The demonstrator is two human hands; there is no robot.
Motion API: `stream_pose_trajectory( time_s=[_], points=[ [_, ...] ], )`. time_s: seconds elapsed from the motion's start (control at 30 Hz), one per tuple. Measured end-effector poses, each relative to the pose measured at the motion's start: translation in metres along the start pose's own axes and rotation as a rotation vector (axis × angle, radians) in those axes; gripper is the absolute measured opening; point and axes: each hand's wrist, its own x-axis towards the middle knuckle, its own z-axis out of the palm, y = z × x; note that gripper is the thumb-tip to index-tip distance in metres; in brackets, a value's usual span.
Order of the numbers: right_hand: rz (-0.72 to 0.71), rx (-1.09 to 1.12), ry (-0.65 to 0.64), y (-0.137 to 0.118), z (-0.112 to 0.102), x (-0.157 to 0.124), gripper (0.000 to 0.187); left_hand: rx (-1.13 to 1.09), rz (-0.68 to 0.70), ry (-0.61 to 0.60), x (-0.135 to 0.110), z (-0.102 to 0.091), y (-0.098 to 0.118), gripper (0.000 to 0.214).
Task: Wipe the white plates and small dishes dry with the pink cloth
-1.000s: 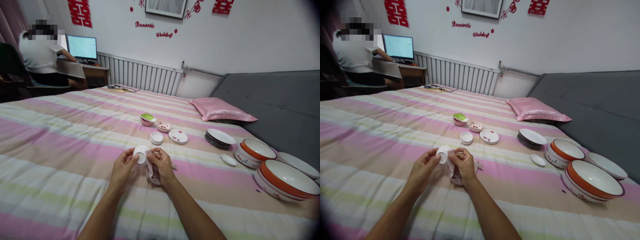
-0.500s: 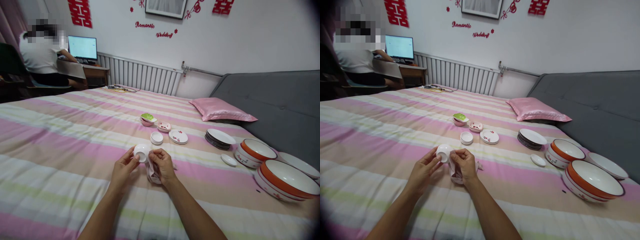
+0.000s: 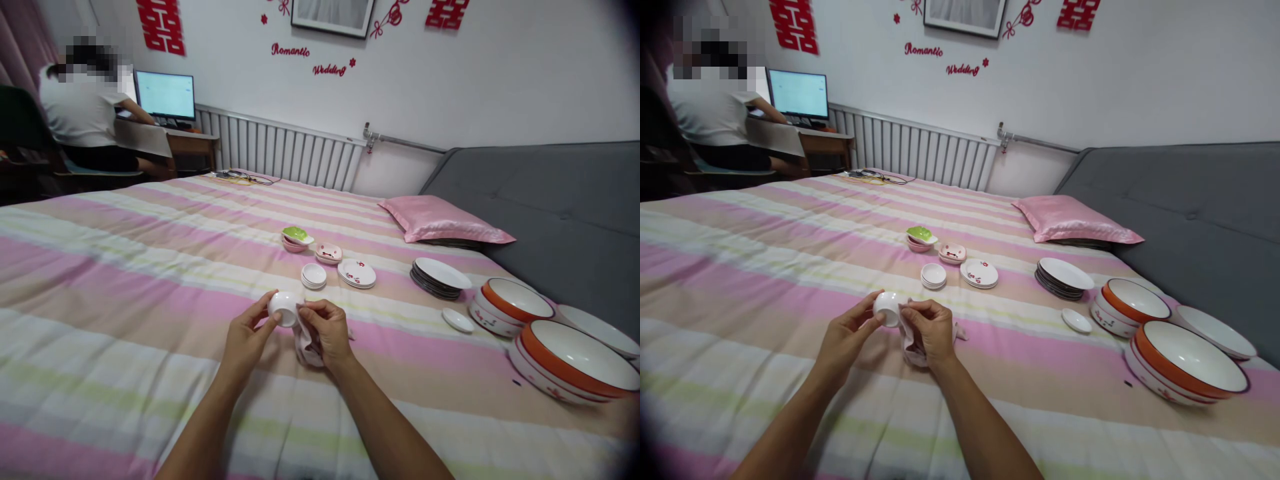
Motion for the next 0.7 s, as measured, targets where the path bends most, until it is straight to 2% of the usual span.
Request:
stream_pose_trajectory(
  time_s=[0.2, 0.4, 0.57, 0.7],
  points=[
    [-0.024, -0.120, -0.029, -0.001, -0.003, 0.000, 0.017, 0.258, 0.224, -0.107, 0.002, -0.005, -0.005, 0.043],
    [-0.089, -0.295, -0.109, -0.001, -0.006, 0.001, 0.013, 0.668, 0.507, -0.149, 0.001, -0.009, -0.006, 0.039],
    [-0.158, -0.396, -0.165, 0.001, -0.005, -0.001, 0.006, 0.849, 0.597, -0.212, -0.001, -0.011, -0.012, 0.040],
    [-0.169, -0.420, -0.179, -0.002, -0.002, -0.003, 0.005, 0.831, 0.597, -0.189, -0.002, -0.009, -0.011, 0.040]
  ],
)
